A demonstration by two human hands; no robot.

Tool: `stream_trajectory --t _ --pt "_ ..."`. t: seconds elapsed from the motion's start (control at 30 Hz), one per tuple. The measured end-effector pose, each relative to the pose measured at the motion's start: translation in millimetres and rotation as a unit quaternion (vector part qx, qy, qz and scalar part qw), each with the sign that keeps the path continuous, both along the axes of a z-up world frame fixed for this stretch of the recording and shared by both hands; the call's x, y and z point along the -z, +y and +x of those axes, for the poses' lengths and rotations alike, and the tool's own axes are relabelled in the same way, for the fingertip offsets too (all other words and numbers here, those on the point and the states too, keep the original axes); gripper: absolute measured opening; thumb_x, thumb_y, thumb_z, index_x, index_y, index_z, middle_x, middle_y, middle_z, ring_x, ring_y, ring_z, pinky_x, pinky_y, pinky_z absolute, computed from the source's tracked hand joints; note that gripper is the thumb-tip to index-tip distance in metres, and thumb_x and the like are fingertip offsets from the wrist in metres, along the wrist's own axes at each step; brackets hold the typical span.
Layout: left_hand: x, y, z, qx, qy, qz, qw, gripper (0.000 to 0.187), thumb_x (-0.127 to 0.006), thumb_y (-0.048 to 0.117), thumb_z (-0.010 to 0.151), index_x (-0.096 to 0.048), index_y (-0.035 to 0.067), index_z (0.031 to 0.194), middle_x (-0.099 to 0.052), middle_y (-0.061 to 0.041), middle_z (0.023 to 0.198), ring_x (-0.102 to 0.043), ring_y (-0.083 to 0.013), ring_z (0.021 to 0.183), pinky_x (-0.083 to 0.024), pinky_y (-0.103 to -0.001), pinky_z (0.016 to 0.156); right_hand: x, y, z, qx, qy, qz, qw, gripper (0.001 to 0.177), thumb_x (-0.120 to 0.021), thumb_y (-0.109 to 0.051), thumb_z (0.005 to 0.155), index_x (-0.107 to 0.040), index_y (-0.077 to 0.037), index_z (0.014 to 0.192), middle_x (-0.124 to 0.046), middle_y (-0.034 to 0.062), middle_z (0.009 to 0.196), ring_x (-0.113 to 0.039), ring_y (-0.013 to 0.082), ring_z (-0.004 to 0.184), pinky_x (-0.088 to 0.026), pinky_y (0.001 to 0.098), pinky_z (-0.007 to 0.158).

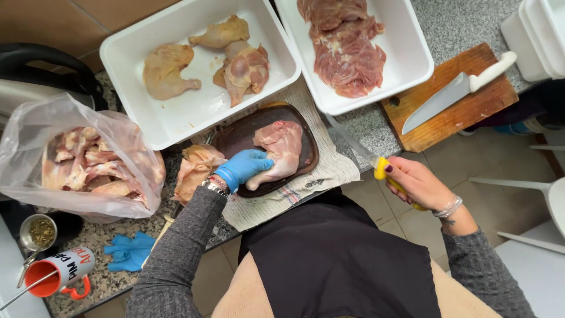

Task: Deboning raw chicken legs and thighs using a boning knife in a commercial kitchen.

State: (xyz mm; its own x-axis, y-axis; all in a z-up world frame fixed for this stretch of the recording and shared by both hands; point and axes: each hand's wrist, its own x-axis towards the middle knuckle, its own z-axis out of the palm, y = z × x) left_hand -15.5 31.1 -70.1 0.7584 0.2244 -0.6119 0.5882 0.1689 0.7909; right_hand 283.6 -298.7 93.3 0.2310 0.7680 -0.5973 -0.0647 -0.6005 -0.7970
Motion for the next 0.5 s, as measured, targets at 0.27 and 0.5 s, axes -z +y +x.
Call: stream_trajectory --t 0.27,0.5 --pt "-24 -17 7 -0.125 0.03 0.025 0.991 0.028 -0.075 0.031 0.09 -0.074 0.005 0.083 -0.063 -0.001 0.069 -0.051 -0.011 0.061 -0.046 -0.031 0.057 -41 38 -51 -0.07 -0.144 -0.078 0.984 0.041 -0.066 -0.036 0.091 -0.06 -0.012 0.124 -0.063 0.0028 0.068 -0.06 0.0104 0.054 -0.05 0.0282 0.048" --pt "54 -5 -32 0.036 -0.095 0.328 0.939 0.016 -0.069 0.021 0.089 -0.081 0.011 0.085 -0.075 -0.012 0.083 -0.072 -0.0293 0.075 -0.056 -0.039 0.069 -28 44 -83 -0.152 -0.379 -0.017 0.913 0.032 -0.06 -0.035 0.097 -0.063 -0.008 0.115 -0.071 0.0137 0.085 -0.069 0.0334 0.08 -0.054 0.0445 0.07"
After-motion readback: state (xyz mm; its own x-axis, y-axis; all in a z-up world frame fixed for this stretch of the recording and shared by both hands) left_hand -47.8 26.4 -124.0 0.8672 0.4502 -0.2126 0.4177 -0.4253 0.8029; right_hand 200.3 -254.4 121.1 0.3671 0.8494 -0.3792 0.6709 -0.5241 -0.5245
